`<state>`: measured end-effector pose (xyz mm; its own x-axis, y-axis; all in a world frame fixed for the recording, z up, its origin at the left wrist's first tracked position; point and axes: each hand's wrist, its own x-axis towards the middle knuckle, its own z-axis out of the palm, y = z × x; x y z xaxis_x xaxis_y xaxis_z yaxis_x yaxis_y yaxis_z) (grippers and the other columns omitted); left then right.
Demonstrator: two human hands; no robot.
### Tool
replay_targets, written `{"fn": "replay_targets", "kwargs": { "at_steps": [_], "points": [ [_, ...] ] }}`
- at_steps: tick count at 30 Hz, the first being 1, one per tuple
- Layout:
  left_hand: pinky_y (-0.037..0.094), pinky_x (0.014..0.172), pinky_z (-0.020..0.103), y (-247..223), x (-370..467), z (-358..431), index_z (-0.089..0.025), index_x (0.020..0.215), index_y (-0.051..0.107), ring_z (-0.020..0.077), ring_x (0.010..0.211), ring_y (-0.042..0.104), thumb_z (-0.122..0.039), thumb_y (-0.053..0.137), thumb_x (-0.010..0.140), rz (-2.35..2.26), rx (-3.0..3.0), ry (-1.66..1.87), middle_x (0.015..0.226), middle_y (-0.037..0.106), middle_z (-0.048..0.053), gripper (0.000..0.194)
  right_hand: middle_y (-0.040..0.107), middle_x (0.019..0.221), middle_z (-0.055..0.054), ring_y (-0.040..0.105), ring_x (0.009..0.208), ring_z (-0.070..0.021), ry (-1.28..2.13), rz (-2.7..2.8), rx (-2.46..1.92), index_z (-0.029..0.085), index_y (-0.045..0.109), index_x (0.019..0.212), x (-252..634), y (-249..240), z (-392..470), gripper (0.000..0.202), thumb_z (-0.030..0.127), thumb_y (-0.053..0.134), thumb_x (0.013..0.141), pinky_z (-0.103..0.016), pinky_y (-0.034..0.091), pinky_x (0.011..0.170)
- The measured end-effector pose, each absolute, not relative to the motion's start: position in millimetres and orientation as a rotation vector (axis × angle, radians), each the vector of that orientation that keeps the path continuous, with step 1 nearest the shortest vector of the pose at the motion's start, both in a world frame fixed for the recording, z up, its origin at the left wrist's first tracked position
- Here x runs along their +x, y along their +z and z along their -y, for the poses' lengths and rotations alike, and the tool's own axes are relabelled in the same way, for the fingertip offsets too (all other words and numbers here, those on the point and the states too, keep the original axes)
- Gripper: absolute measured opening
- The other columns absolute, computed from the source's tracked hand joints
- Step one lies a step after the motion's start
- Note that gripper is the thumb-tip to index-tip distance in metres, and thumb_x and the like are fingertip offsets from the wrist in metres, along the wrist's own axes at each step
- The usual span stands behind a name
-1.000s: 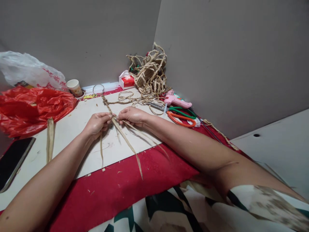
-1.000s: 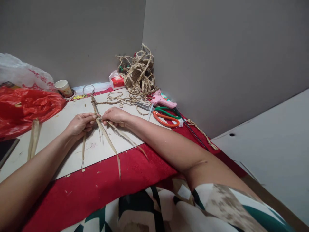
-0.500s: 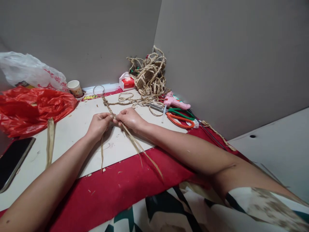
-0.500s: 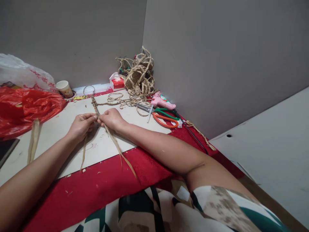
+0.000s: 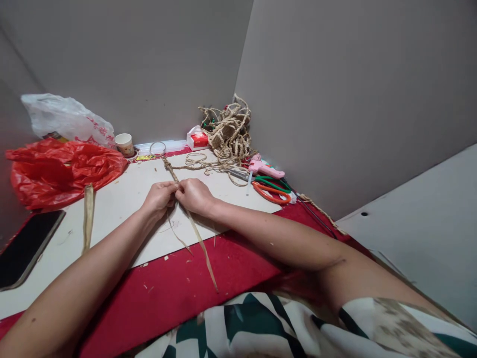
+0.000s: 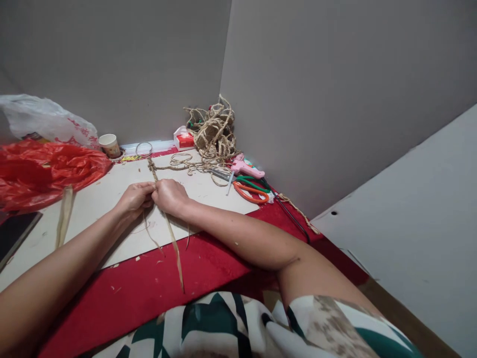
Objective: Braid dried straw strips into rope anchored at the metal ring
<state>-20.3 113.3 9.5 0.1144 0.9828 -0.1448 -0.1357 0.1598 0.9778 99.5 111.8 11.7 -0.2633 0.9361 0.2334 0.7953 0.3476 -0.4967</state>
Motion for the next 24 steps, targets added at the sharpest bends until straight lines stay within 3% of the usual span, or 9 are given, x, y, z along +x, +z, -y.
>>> {"fn": "replay_targets", "kwargs": {
  "at_steps": [5, 10, 13, 16, 19, 22, 24],
  "points": [
    [0.012, 0.035, 0.018, 10, -22, -114, -0.011, 0.058, 0.057, 0.0018, 0.031, 0.024, -0.017, 0.067, 0.06, -1.096, 1.004, 1.127, 0.037, 0.038, -0.006, 0.012, 0.062, 0.063, -0.005, 0.052, 0.055, -0.0117, 0.691, 2.198, -1.347, 0.015, 0.065, 0.068, 117, 36, -115, 0.019, 0.024, 0.054, 0.079, -0.022, 0.034, 0.054],
    [0.01, 0.034, 0.018, 11, -26, -118, -0.009, 0.067, 0.062, 0.0009, 0.032, 0.025, -0.018, 0.07, 0.061, -1.036, 1.006, 1.094, 0.045, 0.05, -0.003, 0.013, 0.059, 0.066, -0.002, 0.049, 0.058, -0.0082, 0.588, 1.993, -1.295, 0.013, 0.061, 0.071, 128, 46, -133, 0.02, 0.026, 0.053, 0.084, -0.018, 0.034, 0.054],
    [0.012, 0.034, 0.017, 12, -28, -119, -0.01, 0.068, 0.059, 0.0011, 0.032, 0.031, -0.016, 0.068, 0.061, -1.051, 0.996, 1.116, 0.051, 0.056, -0.001, 0.013, 0.055, 0.062, -0.001, 0.044, 0.05, -0.0064, 1.165, 1.986, -1.268, 0.013, 0.054, 0.072, 124, 37, -140, 0.026, 0.033, 0.05, 0.089, -0.017, 0.032, 0.047],
    [0.017, 0.035, 0.016, 12, -29, -118, -0.012, 0.072, 0.058, 0.0037, 0.036, 0.04, -0.015, 0.068, 0.061, -1.063, 1.017, 1.116, 0.057, 0.062, 0.002, 0.015, 0.041, 0.049, 0.006, 0.027, 0.036, -0.0041, 1.781, 1.842, -1.12, 0.016, 0.048, 0.074, 122, 27, -142, 0.034, 0.043, 0.042, 0.093, -0.016, 0.02, 0.036],
    [0.016, 0.034, 0.017, 12, -29, -118, -0.013, 0.069, 0.056, 0.0035, 0.033, 0.036, -0.018, 0.067, 0.063, -1.116, 1.089, 1.055, 0.054, 0.063, 0.002, 0.013, 0.026, 0.043, 0.01, 0.014, 0.034, -0.0035, 1.902, 1.832, -1.093, 0.016, 0.048, 0.072, 127, 22, -145, 0.037, 0.047, 0.044, 0.092, -0.017, 0.01, 0.033],
    [0.016, 0.034, 0.017, 11, -28, -118, -0.014, 0.069, 0.056, 0.0033, 0.032, 0.034, -0.021, 0.068, 0.062, -1.186, 1.128, 1.049, 0.057, 0.065, 0.003, 0.015, 0.026, 0.043, 0.01, 0.014, 0.033, -0.0032, 1.961, 1.832, -1.119, 0.016, 0.046, 0.07, 133, 19, -152, 0.038, 0.048, 0.046, 0.091, -0.017, 0.009, 0.032],
    [0.025, 0.037, 0.017, 10, -28, -120, -0.013, 0.069, 0.058, 0.005, 0.037, 0.042, -0.021, 0.07, 0.061, -1.207, 1.165, 1.081, 0.059, 0.067, 0.003, 0.016, 0.025, 0.043, 0.01, 0.014, 0.034, -0.003, 2.043, 1.796, -1.058, 0.017, 0.045, 0.07, 136, 17, -156, 0.036, 0.046, 0.047, 0.091, -0.016, 0.009, 0.032]
  ]
}}
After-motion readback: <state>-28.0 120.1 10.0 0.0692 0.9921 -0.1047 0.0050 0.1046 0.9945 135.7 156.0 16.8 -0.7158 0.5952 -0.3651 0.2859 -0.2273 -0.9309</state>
